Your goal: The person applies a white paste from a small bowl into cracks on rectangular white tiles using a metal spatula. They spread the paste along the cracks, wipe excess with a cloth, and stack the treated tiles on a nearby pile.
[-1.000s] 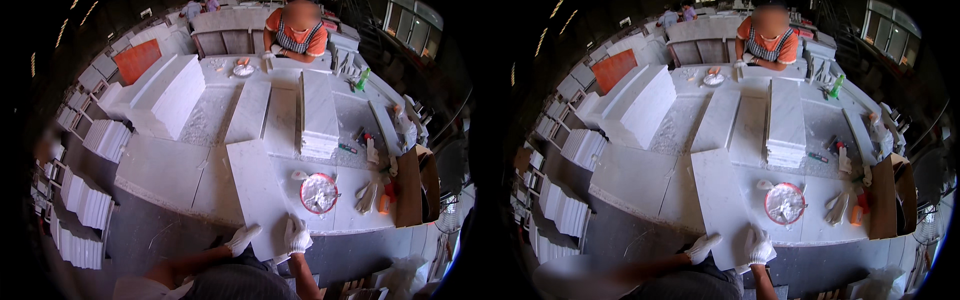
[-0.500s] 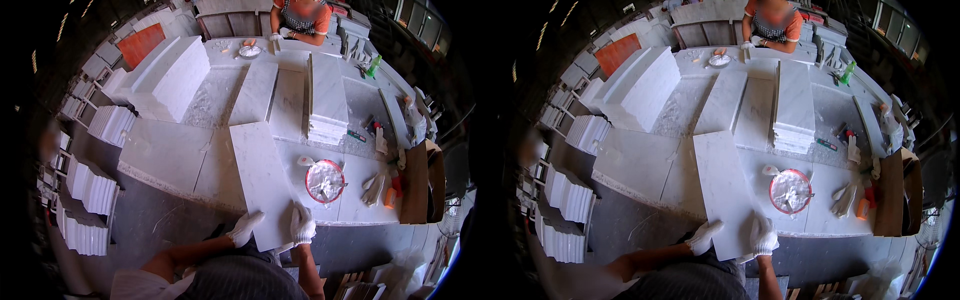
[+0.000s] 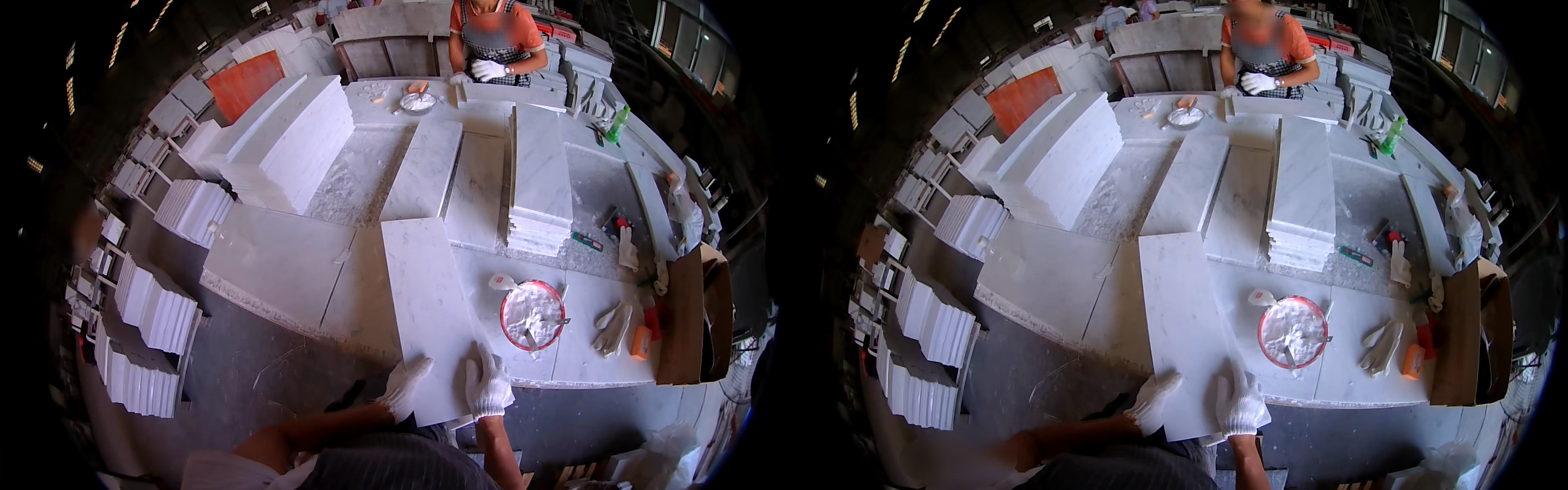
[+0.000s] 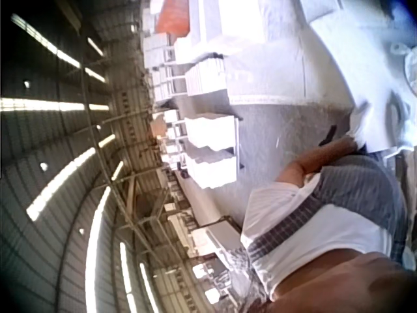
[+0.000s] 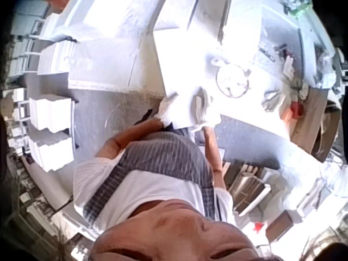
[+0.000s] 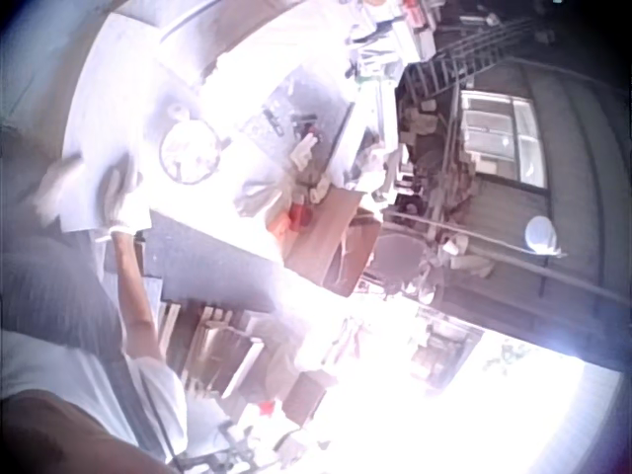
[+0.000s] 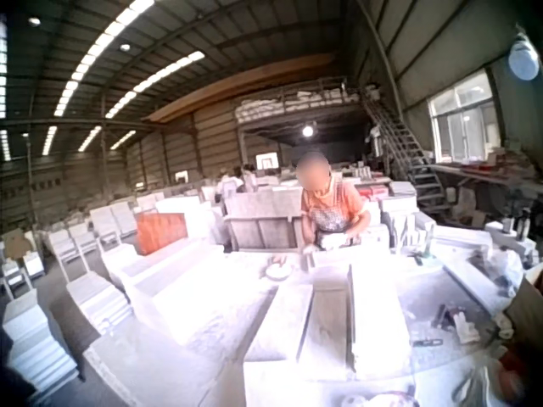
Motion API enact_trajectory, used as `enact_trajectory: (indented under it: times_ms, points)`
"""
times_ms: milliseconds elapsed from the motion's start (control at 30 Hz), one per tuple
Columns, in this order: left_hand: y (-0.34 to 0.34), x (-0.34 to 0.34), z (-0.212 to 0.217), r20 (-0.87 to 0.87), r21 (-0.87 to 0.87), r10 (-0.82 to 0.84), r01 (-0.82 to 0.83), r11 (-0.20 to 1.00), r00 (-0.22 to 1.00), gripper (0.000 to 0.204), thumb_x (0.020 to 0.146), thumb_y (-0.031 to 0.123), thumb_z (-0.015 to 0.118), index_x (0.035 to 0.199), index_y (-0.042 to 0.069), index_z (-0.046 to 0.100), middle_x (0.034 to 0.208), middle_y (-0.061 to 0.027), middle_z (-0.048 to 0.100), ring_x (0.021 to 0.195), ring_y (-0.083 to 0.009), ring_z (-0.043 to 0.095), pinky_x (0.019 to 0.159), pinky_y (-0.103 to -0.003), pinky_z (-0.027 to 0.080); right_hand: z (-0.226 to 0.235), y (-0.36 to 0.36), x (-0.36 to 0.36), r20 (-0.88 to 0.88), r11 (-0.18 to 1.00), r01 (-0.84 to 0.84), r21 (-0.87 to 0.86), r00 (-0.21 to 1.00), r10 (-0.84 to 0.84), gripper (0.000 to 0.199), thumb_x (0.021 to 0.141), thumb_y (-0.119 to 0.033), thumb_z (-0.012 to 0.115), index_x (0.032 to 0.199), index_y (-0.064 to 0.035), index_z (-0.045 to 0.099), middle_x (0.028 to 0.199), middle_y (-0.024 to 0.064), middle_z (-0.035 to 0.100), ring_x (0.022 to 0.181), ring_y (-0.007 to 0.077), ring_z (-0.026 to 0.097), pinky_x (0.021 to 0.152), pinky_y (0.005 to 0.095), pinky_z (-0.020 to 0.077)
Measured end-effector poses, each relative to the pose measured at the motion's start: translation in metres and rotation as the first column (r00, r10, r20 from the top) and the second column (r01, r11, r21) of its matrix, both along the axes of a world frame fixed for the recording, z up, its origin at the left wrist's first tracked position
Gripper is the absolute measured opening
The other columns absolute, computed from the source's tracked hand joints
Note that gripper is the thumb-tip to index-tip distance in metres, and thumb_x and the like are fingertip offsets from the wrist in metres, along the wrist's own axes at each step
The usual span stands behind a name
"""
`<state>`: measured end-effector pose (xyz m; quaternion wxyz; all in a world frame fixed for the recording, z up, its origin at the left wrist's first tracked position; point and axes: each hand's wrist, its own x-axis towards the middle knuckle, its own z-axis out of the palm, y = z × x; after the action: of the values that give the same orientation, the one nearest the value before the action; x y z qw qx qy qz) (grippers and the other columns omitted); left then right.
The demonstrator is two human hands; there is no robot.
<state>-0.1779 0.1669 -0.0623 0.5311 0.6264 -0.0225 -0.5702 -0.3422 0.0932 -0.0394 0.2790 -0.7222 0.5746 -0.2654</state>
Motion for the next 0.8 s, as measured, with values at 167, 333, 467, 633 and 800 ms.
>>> enact_trajectory:
  times_ms: [167,333,467,633,800]
  points:
    - [-0.008,-0.004,0.027,0.164,0.005,0.005,-0.006,1.0,0.986,0.03,0.092,0.021,0.071,0.113,0.002,0.064,0.101,-0.0034,0.067,0.086,-0.011,0.061,0.076,-0.029,0.05,-0.007,0.003,0.006,-0.021,0.994,-0.016,-0.104,1.0,0.014,0.049,0.092,-0.023,0.065,0.135,-0.0046,0.054,0.106,0.022,0.066,0.089,0.0388,0.066,0.08,0.0463,0.0526]
    - [-0.011,0.013,0.047,0.383,-0.048,-0.097,0.124,0.991,0.919,0.026,0.09,0.019,0.073,0.106,0.0,0.066,0.092,-0.0028,0.067,0.081,-0.0095,0.06,0.072,-0.028,0.05,-0.01,-0.001,0.019,0.121,0.975,0.056,0.215,0.989,-0.083,0.06,0.093,-0.028,0.065,0.143,-0.0014,0.046,0.105,0.0208,0.066,0.08,0.0295,0.064,0.076,0.0392,0.0526]
    - [-0.01,0.032,0.053,0.363,-0.083,-0.091,0.13,0.988,0.927,0.023,0.09,0.017,0.072,0.103,-0.002,0.066,0.091,-0.0024,0.067,0.084,-0.0089,0.06,0.073,-0.028,0.05,0.001,-0.002,0.03,0.336,0.913,0.041,0.406,0.922,-0.191,0.062,0.095,-0.025,0.064,0.146,0.0026,0.042,0.109,0.0179,0.067,0.086,0.0208,0.063,0.08,0.0347,0.0514]
    - [-0.016,0.071,0.093,0.448,-0.152,-0.142,0.232,0.961,0.883,0.023,0.092,0.018,0.07,0.105,-0.001,0.066,0.095,-0.0015,0.067,0.087,-0.0088,0.06,0.077,-0.026,0.051,-0.022,-0.021,0.055,0.636,0.929,-0.089,0.36,0.752,-0.174,0.066,0.099,-0.034,0.061,0.147,0.0049,0.039,0.125,0.0173,0.063,0.112,0.0209,0.06,0.098,0.0348,0.0459]
    - [-0.022,0.134,0.097,0.403,-0.174,-0.196,0.286,0.942,0.894,0.028,0.094,0.017,0.068,0.115,0.0,0.063,0.1,-0.0013,0.067,0.09,-0.0092,0.061,0.08,-0.026,0.051,-0.005,-0.061,0.102,0.885,0.678,-0.573,0.46,0.363,-0.293,0.06,0.1,-0.038,0.059,0.14,0.0057,0.048,0.136,0.0144,0.057,0.123,0.0224,0.054,0.108,0.0336,0.0397]
